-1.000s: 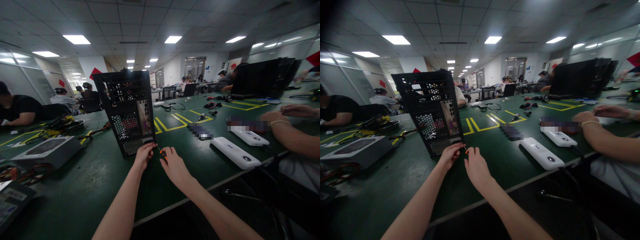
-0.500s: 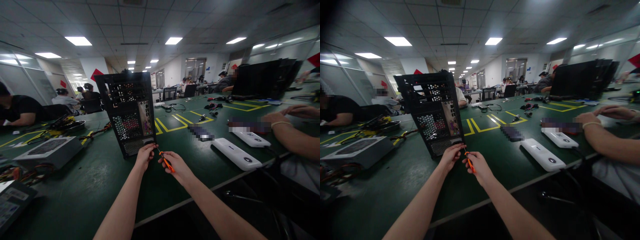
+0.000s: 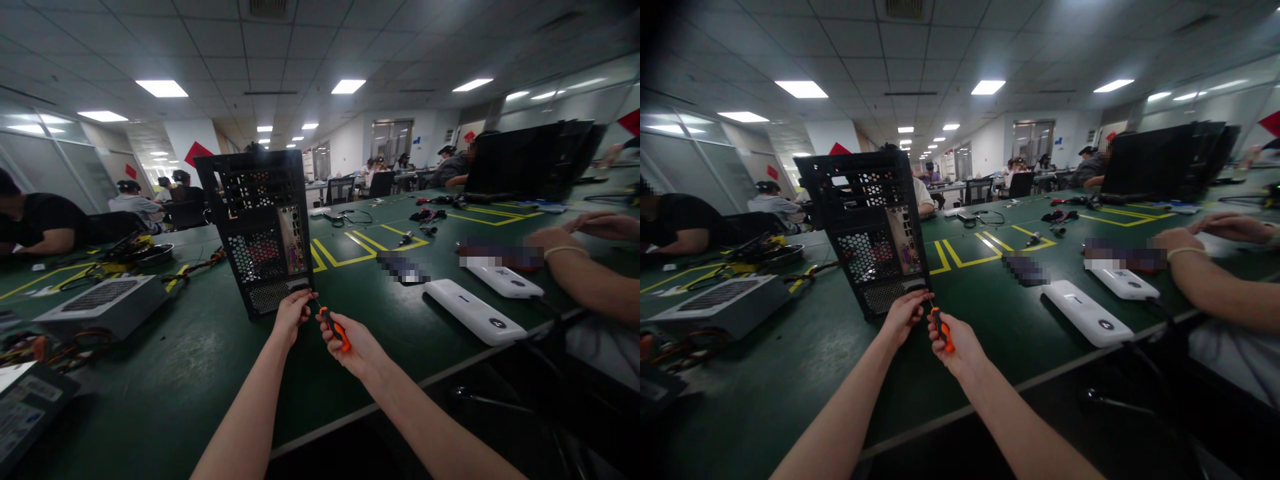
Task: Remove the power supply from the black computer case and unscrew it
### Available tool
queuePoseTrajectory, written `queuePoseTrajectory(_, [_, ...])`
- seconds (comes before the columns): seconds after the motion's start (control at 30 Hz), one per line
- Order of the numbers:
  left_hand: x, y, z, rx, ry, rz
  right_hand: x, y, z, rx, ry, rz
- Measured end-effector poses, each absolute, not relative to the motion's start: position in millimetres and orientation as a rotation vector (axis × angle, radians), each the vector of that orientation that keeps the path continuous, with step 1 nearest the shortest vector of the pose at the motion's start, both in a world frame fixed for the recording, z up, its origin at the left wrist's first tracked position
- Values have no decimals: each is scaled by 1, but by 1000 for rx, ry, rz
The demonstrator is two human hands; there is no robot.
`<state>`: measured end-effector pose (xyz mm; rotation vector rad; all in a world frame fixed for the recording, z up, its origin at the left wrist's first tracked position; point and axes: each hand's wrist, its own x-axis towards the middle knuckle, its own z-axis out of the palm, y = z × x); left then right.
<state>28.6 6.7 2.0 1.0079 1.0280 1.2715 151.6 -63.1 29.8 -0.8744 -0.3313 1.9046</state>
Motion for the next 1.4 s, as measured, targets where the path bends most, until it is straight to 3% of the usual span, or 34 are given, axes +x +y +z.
queuePoseTrajectory(1.4, [16,10,4,833,1120,1272,117,-67,28,-862,-275,1874])
